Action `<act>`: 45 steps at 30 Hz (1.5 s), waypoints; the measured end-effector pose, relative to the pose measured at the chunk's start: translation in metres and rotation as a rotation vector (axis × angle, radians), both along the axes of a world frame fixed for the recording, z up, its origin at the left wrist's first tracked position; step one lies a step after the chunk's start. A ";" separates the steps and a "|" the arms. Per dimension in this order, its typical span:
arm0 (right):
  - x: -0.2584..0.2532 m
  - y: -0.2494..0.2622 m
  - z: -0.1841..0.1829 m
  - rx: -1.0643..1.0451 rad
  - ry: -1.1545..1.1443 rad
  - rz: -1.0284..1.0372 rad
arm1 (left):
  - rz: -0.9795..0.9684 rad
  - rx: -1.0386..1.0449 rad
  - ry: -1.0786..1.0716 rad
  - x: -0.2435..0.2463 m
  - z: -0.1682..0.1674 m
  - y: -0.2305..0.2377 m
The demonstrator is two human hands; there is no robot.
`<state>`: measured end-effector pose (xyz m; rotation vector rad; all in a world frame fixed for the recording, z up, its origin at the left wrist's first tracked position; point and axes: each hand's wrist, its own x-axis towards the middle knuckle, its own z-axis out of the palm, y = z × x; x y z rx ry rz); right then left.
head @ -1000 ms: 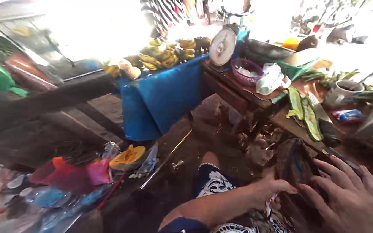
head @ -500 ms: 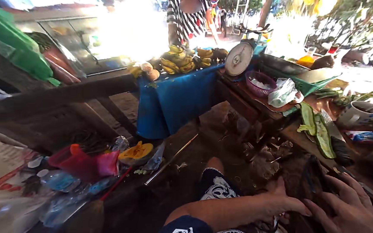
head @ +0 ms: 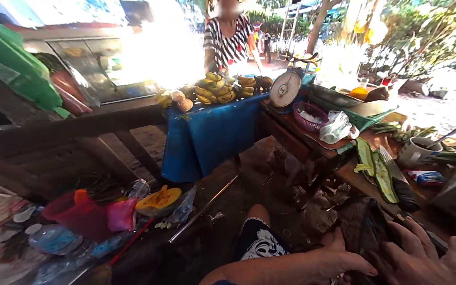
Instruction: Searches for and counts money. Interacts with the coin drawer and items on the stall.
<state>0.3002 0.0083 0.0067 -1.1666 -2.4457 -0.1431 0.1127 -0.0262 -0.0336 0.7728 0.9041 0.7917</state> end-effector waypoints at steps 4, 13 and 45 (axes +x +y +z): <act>-0.002 0.000 -0.002 0.005 0.012 0.004 | 0.012 -0.005 -0.049 0.001 -0.004 -0.001; -0.005 0.002 -0.004 0.041 0.081 0.046 | -0.004 0.036 -0.121 -0.006 0.003 -0.002; 0.001 0.000 -0.009 -0.103 0.127 0.154 | 0.050 0.012 -0.176 -0.007 -0.003 -0.002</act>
